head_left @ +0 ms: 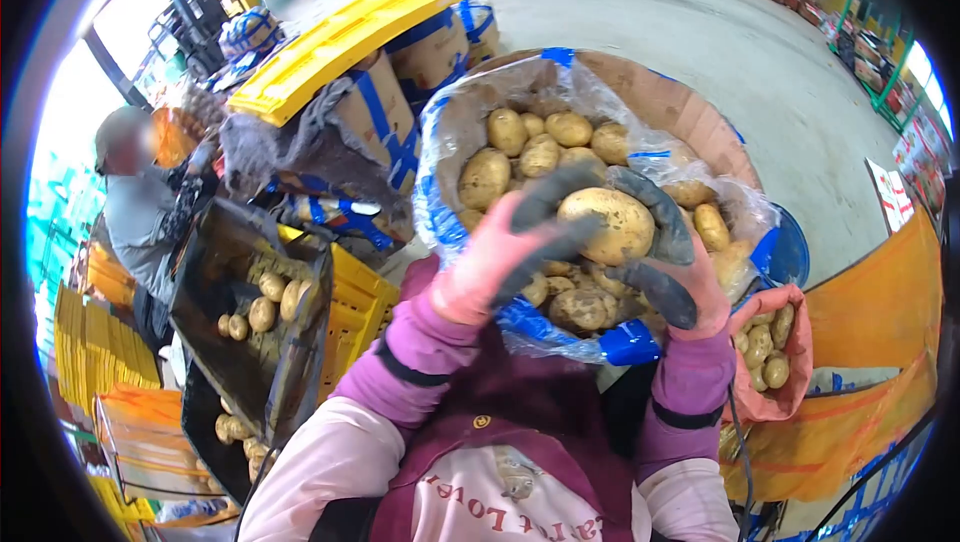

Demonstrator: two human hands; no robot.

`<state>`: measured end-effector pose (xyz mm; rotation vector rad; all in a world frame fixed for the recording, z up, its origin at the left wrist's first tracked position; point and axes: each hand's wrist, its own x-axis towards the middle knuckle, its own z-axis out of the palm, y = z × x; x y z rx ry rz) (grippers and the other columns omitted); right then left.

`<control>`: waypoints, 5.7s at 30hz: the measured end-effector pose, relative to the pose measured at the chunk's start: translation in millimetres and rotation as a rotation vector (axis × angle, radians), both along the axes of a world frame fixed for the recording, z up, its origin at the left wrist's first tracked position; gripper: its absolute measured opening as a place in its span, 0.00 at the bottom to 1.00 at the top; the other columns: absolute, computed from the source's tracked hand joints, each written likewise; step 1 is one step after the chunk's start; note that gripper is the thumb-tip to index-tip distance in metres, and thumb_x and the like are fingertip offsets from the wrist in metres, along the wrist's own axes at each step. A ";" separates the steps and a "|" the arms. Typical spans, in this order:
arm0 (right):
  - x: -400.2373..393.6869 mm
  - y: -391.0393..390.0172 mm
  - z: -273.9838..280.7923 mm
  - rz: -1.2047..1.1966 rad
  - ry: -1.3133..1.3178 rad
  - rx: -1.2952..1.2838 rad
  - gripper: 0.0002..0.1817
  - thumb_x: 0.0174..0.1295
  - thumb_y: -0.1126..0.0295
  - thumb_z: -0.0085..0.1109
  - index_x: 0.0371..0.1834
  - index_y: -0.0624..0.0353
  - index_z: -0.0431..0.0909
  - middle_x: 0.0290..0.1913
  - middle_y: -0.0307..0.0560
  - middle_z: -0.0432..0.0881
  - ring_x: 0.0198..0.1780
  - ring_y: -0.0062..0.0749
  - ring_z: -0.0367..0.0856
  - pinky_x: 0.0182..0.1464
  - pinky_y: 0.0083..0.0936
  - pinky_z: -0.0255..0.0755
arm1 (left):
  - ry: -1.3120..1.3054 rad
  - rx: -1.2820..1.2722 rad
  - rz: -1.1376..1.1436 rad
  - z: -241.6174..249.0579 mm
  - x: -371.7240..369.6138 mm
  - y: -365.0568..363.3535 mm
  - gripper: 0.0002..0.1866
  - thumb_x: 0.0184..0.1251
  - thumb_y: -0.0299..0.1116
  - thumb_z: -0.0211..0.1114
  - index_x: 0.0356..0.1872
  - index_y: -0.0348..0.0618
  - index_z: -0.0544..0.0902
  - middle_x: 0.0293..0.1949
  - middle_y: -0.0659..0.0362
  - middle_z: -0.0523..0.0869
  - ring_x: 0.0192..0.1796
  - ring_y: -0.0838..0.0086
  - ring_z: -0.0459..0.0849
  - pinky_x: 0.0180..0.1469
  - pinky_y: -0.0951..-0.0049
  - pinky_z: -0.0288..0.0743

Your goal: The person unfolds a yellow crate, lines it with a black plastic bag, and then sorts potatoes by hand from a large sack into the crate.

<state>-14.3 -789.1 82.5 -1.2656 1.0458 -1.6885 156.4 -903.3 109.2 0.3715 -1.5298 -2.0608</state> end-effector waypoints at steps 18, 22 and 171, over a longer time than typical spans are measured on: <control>20.1 2.5 4.9 -0.100 0.118 0.344 0.31 0.69 0.64 0.59 0.73 0.62 0.63 0.62 0.53 0.75 0.47 0.29 0.81 0.44 0.23 0.76 | -0.881 -0.746 1.418 -134.2 364.9 -105.0 0.26 0.53 0.32 0.74 0.54 0.38 0.78 0.48 0.45 0.84 0.53 0.55 0.83 0.56 0.62 0.76; 7.6 0.9 -12.9 0.033 0.013 0.317 0.26 0.68 0.67 0.57 0.69 0.60 0.69 0.59 0.45 0.79 0.50 0.29 0.81 0.51 0.27 0.76 | -1.349 -0.665 1.137 -162.1 361.6 -117.6 0.22 0.57 0.35 0.71 0.52 0.36 0.81 0.46 0.44 0.87 0.52 0.55 0.85 0.57 0.61 0.76; 31.2 -0.8 -18.2 0.125 1.090 0.353 0.24 0.64 0.53 0.53 0.50 0.65 0.79 0.48 0.63 0.84 0.52 0.54 0.82 0.56 0.41 0.74 | -0.608 -0.827 0.796 1.0 235.6 -92.5 0.18 0.68 0.29 0.65 0.56 0.31 0.80 0.50 0.58 0.85 0.51 0.78 0.80 0.57 0.76 0.72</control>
